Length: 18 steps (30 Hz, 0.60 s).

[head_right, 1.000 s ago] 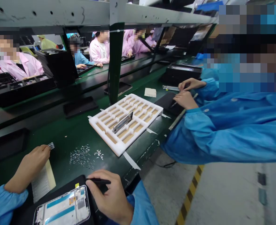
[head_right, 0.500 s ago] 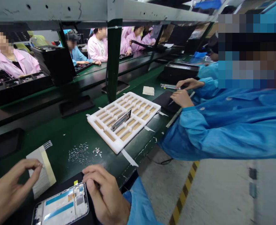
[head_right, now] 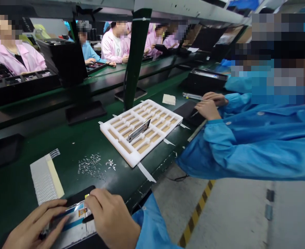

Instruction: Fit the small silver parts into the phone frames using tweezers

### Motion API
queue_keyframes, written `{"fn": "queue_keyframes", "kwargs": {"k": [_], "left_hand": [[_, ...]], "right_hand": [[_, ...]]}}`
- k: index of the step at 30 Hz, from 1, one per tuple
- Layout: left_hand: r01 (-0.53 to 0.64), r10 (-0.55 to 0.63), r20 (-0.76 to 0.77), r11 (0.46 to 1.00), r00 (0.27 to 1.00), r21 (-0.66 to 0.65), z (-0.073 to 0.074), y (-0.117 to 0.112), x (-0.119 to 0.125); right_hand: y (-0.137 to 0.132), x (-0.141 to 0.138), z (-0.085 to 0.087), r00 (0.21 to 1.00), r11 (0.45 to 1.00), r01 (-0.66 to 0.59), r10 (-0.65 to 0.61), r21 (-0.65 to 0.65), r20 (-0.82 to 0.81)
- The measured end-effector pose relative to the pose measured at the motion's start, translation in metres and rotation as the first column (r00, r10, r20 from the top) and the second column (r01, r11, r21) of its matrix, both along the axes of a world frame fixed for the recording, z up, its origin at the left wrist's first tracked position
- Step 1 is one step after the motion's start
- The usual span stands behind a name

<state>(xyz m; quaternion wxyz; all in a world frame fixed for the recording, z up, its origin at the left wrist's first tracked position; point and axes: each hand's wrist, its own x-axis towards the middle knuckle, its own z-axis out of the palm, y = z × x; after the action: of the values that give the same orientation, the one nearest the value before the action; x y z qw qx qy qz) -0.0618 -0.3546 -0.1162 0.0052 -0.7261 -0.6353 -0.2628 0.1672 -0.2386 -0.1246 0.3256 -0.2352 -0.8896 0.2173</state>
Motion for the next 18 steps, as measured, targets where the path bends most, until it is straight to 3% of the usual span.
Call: {"fn": "queue_keyframes", "kwargs": {"k": [2,4,11,18], "left_hand": [[0.031,-0.024,-0.163,0.999,0.986,0.044,-0.002,-0.002,-0.005],[0.085,-0.063,-0.251,0.993,0.966,0.076,-0.002,-0.002,-0.004],[0.129,-0.068,-0.356,0.98,0.932,0.152,0.002,-0.002,0.001],[0.168,-0.135,-0.371,0.984,0.919,0.059,-0.015,-0.012,-0.008]], "right_hand": [[0.006,-0.002,-0.002,0.985,0.981,-0.041,0.008,0.192,0.17],[0.01,-0.005,-0.003,0.965,0.961,-0.072,0.0,0.266,0.261],[0.009,-0.009,-0.001,0.952,0.929,-0.117,0.004,0.351,0.305],[0.009,-0.009,-0.003,0.955,0.931,-0.115,0.008,0.347,0.296]]}}
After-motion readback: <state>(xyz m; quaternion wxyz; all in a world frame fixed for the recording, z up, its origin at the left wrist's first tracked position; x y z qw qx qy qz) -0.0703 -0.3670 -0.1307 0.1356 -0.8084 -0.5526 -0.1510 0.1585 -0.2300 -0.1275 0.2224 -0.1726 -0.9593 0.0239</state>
